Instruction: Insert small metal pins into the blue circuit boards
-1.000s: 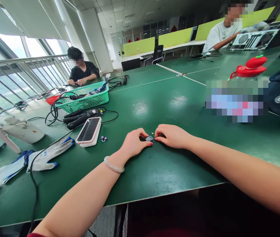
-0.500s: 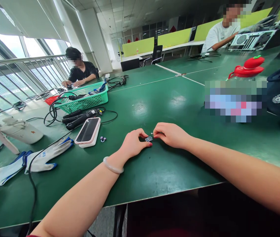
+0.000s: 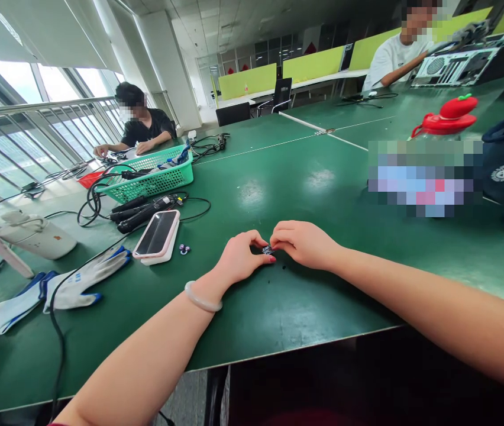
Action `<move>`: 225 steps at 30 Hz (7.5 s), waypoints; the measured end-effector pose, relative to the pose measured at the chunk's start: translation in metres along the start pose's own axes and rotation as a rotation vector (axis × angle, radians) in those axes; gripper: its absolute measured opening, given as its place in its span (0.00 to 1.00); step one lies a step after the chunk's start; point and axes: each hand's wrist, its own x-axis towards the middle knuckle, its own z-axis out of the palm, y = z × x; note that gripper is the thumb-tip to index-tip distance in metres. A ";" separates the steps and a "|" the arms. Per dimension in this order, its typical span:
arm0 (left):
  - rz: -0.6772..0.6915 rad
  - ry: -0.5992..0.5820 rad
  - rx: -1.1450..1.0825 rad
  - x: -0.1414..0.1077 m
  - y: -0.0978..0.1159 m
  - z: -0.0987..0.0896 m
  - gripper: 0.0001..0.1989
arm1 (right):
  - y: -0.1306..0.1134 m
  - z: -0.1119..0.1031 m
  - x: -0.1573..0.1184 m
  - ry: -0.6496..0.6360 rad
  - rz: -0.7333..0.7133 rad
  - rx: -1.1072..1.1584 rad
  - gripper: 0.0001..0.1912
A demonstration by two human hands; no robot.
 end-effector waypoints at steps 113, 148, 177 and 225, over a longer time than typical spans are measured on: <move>-0.121 -0.009 -0.417 0.004 -0.009 0.002 0.15 | 0.021 -0.005 0.000 -0.180 0.263 0.020 0.09; -0.048 0.012 -0.105 0.000 0.001 -0.001 0.16 | 0.001 0.006 -0.002 0.068 0.041 -0.008 0.09; -0.139 0.192 -0.089 0.010 -0.019 -0.024 0.11 | 0.012 0.012 -0.001 0.040 0.162 -0.112 0.12; -0.268 0.475 -0.393 0.037 -0.045 -0.035 0.11 | 0.034 -0.004 0.002 -0.089 0.221 0.280 0.08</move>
